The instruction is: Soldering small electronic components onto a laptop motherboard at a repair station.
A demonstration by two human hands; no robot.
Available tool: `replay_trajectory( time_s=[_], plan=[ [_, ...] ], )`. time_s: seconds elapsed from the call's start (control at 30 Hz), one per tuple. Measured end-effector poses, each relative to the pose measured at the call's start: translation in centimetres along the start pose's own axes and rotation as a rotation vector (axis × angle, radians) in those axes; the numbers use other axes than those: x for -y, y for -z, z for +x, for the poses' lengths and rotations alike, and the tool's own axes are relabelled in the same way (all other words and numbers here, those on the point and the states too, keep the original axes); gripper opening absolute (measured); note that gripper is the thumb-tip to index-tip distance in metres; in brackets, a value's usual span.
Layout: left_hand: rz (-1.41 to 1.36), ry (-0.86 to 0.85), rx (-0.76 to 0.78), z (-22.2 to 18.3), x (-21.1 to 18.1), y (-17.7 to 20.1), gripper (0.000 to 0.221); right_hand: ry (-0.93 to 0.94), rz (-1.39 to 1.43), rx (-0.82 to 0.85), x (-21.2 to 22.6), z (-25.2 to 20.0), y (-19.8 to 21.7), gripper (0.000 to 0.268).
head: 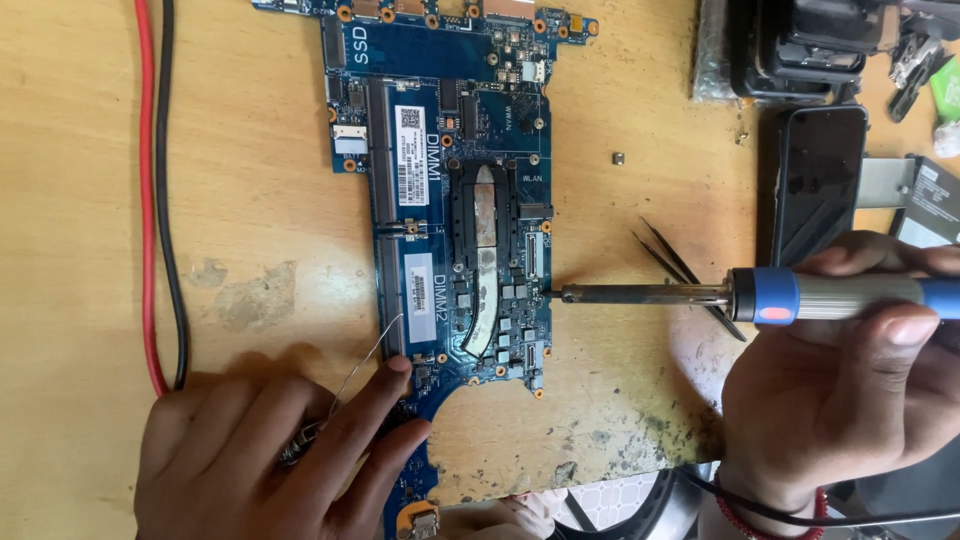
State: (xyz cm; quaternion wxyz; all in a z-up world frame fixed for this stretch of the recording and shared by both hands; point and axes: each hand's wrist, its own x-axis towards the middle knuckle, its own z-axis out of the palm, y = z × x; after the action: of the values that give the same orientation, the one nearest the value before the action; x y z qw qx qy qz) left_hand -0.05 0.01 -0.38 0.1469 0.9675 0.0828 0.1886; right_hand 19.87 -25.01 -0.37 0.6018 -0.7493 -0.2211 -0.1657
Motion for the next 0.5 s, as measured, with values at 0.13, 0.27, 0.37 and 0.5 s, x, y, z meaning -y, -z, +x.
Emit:
replay_trajectory(
  time_s=[0.13, 0.27, 0.37, 0.5],
  plan=[
    [0.003, -0.008, -0.011, -0.02, 0.05, -0.05, 0.039, 0.005, 0.007, -0.003, -0.04, -0.01, 0.0, 0.038],
    [-0.003, 0.016, 0.019, -0.06, -0.06, 0.1, 0.042, -0.005, 0.014, -0.016, 0.08, -0.04, -0.03, 0.039],
    [-0.01, 0.007, 0.012, 0.02, -0.03, 0.15, 0.038, -0.022, 0.022, -0.029, 0.11, -0.03, 0.05, 0.039],
    [-0.008, 0.006, 0.009, -0.04, -0.02, 0.09, 0.04, -0.031, 0.017, -0.033, 0.31, 0.07, -0.09, 0.04]
  ],
)
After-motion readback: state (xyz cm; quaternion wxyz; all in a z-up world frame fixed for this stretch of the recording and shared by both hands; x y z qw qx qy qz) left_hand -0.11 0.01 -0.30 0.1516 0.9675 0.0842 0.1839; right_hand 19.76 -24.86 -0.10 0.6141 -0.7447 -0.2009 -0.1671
